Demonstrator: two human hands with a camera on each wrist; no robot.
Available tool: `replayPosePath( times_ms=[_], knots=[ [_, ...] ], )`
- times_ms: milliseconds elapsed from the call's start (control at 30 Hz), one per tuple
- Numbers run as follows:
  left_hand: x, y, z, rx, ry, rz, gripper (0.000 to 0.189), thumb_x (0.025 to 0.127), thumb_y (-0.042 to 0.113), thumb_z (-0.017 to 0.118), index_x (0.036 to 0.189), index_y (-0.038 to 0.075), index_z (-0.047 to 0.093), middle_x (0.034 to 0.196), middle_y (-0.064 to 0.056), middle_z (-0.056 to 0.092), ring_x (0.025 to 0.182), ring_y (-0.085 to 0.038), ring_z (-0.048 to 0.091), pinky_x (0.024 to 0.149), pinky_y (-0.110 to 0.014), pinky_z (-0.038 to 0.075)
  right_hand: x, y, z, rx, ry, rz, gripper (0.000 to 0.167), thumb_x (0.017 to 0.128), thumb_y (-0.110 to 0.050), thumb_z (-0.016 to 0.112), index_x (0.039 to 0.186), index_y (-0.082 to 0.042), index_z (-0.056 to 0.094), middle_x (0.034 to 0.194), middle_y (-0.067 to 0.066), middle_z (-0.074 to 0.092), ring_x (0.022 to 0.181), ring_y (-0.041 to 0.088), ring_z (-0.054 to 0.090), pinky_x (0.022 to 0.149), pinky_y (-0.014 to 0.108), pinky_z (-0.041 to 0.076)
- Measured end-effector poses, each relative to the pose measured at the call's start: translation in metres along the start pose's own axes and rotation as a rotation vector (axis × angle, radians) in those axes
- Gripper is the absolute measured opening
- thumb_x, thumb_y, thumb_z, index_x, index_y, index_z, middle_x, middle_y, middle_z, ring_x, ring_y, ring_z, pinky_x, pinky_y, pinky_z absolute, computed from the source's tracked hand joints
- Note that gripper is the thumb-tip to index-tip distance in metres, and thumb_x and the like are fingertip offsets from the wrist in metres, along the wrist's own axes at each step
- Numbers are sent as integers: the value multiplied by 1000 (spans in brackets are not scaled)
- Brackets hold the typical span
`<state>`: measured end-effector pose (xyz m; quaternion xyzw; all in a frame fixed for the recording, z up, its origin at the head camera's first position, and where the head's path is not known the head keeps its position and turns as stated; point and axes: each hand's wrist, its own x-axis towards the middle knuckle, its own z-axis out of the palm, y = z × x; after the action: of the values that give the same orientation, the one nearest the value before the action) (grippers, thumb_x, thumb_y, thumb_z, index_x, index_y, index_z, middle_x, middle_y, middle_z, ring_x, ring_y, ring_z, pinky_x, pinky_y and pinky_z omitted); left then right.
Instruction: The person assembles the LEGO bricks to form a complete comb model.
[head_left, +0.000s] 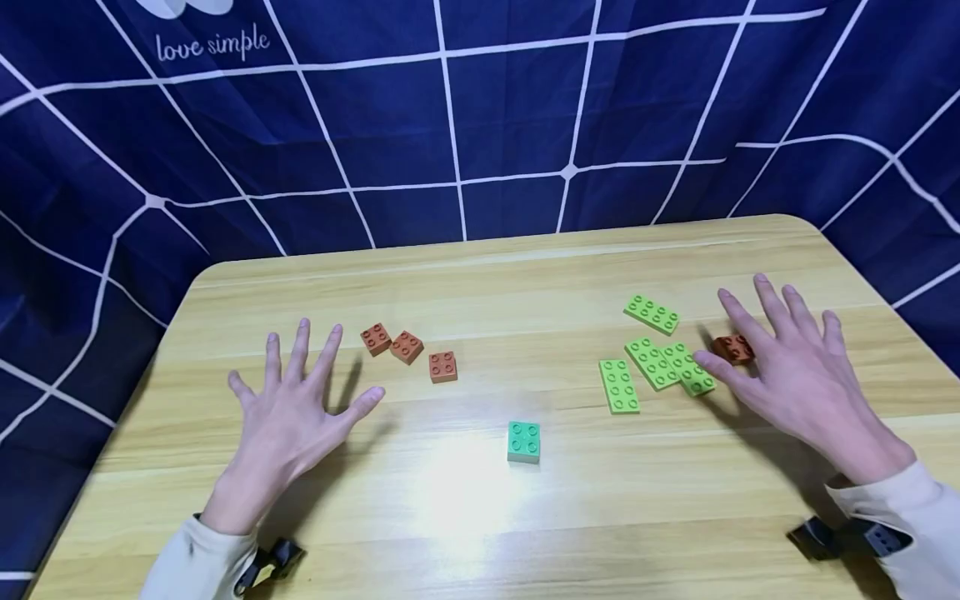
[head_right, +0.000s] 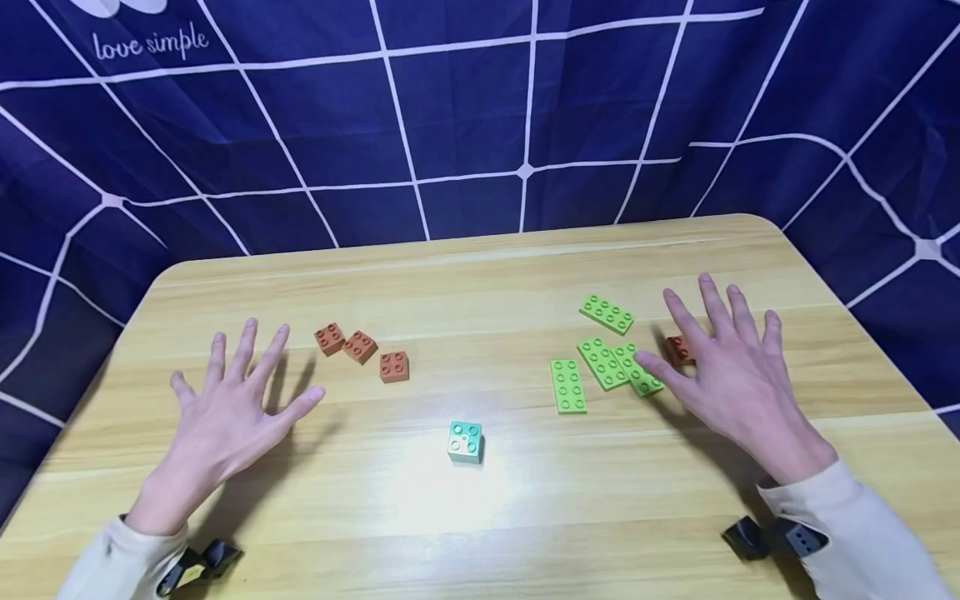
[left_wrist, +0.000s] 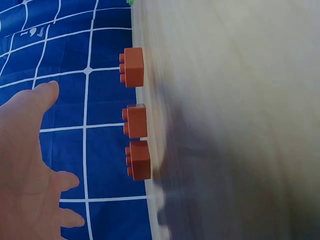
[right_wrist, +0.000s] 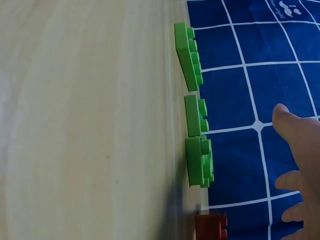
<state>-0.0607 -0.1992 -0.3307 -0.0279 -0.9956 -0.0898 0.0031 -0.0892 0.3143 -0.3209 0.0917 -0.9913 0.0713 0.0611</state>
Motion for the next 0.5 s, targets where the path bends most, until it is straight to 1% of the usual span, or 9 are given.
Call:
replayPosePath(
  times_ms=[167, 300, 400, 500],
  knots=[
    [0, 7, 0, 7, 7, 33, 91, 85, 78, 36, 156, 27, 12, 161, -15, 0, 142, -50, -4, 94, -85, -4, -2, 3, 0, 7, 16, -12, 79, 94, -53, 52, 154, -12, 22, 159, 24, 3, 142, 50, 0, 104, 76, -1],
    [-1, 14, 1, -7, 11, 74, 89, 86, 77, 37, 156, 27, 15, 161, -13, 1, 143, -48, -2, 96, -84, -1, -5, 6, 1, 57, 70, -55, 66, 99, -42, 51, 151, -7, 30, 156, 27, 14, 140, 52, 12, 107, 74, 2],
    [-1, 19, 1, -23, 19, 104, 88, 86, 76, 38, 155, 26, 18, 161, -12, 6, 144, -46, 3, 98, -83, 3, -7, 8, 1, 94, 112, -86, 57, 100, -34, 52, 146, -2, 38, 151, 30, 26, 133, 55, 26, 106, 74, 10],
    [-1, 24, 1, -39, 33, 129, 86, 86, 75, 40, 155, 26, 22, 161, -11, 11, 144, -45, 8, 100, -82, 6, -6, 10, 3, 99, 129, -113, 52, 100, -28, 53, 141, 3, 42, 145, 33, 33, 124, 57, 36, 100, 72, 21]
  ],
)
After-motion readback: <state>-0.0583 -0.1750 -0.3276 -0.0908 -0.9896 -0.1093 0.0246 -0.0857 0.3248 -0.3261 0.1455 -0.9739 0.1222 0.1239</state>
